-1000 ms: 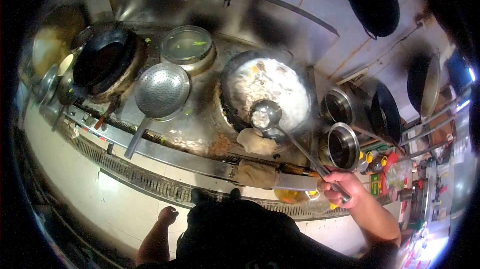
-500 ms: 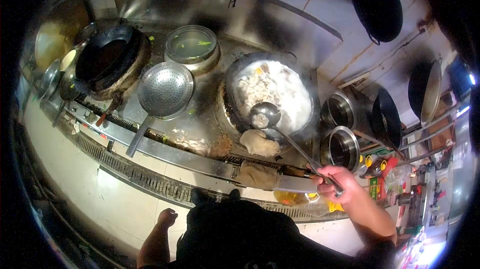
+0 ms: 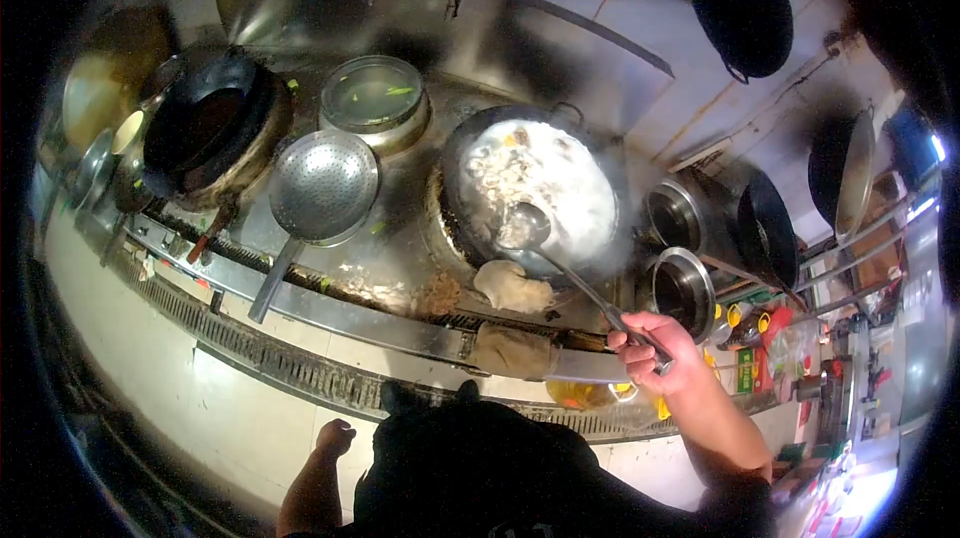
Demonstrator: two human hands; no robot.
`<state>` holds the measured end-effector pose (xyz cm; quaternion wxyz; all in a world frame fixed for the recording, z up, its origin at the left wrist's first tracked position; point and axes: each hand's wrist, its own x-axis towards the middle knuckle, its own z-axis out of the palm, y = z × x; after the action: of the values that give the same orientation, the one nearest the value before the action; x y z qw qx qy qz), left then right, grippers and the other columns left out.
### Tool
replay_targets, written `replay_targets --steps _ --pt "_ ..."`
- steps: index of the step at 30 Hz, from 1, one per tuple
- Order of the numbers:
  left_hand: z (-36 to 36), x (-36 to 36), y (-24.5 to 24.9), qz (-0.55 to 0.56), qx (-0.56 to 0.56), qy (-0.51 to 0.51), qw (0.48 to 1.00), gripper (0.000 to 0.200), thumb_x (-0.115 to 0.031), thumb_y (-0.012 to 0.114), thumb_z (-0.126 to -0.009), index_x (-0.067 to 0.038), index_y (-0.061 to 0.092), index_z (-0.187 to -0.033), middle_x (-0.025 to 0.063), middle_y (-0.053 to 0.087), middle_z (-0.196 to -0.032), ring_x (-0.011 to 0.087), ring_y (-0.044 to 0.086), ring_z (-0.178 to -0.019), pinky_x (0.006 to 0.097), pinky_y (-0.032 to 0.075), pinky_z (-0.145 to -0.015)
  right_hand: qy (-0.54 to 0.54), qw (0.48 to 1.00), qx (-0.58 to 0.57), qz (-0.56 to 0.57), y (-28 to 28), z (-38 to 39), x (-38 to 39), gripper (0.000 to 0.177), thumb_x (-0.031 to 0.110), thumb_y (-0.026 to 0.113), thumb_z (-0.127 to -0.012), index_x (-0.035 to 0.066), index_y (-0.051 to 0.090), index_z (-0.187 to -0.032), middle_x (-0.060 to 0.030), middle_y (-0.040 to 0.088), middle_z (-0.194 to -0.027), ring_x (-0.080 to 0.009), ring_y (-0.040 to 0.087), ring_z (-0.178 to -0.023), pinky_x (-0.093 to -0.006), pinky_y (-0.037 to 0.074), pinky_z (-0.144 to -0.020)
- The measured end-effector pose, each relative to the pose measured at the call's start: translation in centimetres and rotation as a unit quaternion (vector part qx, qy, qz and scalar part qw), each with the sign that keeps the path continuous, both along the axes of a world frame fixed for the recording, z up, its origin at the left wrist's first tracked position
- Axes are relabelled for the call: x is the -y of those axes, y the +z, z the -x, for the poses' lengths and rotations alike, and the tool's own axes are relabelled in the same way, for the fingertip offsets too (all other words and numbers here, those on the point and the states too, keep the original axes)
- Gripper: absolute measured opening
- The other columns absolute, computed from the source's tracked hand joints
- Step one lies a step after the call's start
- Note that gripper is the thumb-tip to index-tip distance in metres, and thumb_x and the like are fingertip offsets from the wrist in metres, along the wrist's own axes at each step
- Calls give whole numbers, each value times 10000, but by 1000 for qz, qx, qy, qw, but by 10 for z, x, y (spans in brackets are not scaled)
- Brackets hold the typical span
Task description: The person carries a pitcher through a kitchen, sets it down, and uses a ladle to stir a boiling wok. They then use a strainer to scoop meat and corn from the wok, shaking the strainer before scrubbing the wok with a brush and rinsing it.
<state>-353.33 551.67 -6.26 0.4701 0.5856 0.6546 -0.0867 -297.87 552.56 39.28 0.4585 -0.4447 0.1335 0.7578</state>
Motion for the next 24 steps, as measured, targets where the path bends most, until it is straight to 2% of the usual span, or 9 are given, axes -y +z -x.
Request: replay_targets --steps 3,5,7,8,12,14,15,20,24 --pt "-5 -2 3 -7 -8 -5 1000 347 -329 658 -725 -67 655 -952 175 644 -1001 318 595 -987 372 465 -880 -9 1000 7 13 -6 -2 -4 296 262 470 -912 -9 521 -805 -26 499 -587 -91 438 -410 -207 358 -353" --pt "-2 -1 -10 -15 -5 -33 999 344 -328 664 -725 -70 654 -953 172 646 -998 319 598 -979 372 468 -878 6 999 -39 -19 -15 -7 -5 318 278 466 -911 -9 534 -791 -14 467 -526 -93 439 -412 -216 360 -352" --pt "13 8 -51 -50 11 -87 995 345 -330 666 -725 -73 655 -954 171 647 -995 318 600 -976 373 469 -876 11 999 -18 -30 -20 -7 -11 316 274 464 -910 -14 517 -791 -18 469 -558 -96 450 -413 -218 373 -361" --pt "15 9 -55 -85 26 -141 986 345 -331 668 -724 -75 656 -955 170 648 -992 317 602 -972 374 471 -875 16 999 2 -41 -21 -6 -15 314 269 462 -909 -19 501 -790 -21 470 -590 -98 462 -413 -221 386 -369" --pt "11 6 -55 -101 16 -168 980 341 -334 670 -726 -83 659 -956 165 652 -987 313 605 -969 379 472 -873 -1 1000 6 -29 -23 -8 -35 286 258 478 -902 -9 506 -801 -40 509 -632 -97 470 -425 -218 381 -362" --pt "-6 -5 -9 -17 -12 -52 998 343 -336 666 -729 -81 659 -959 165 653 -983 311 607 -965 381 475 -869 1 998 46 -30 -25 -9 -47 273 255 482 -899 4 525 -800 -47 525 -638 -108 462 -428 -225 372 -357" --pt "-8 -7 -2 -16 -12 -52 998 343 -336 666 -729 -81 659 -959 165 653 -983 311 607 -965 381 475 -869 4 996 86 -31 -26 -9 -52 262 252 485 -897 16 543 -800 -55 541 -644 -119 453 -432 -231 363 -353" --pt "-15 -14 14 -8 -1 -10 1000 345 -330 663 -729 -70 657 -957 175 651 -979 319 606 -966 381 475 -866 3 997 67 -48 -29 -17 -75 155 199 499 -877 68 467 -801 -55 516 -684 -119 432 -449 -228 335 -342" --pt "-9 -13 0 -4 18 1 1000 343 -325 664 -725 -66 658 -950 183 649 -978 322 604 -968 381 476 -865 -5 996 56 -65 -29 -20 -79 236 206 493 -884 32 470 -726 -30 485 -653 -104 444 -429 -230 349 -349"
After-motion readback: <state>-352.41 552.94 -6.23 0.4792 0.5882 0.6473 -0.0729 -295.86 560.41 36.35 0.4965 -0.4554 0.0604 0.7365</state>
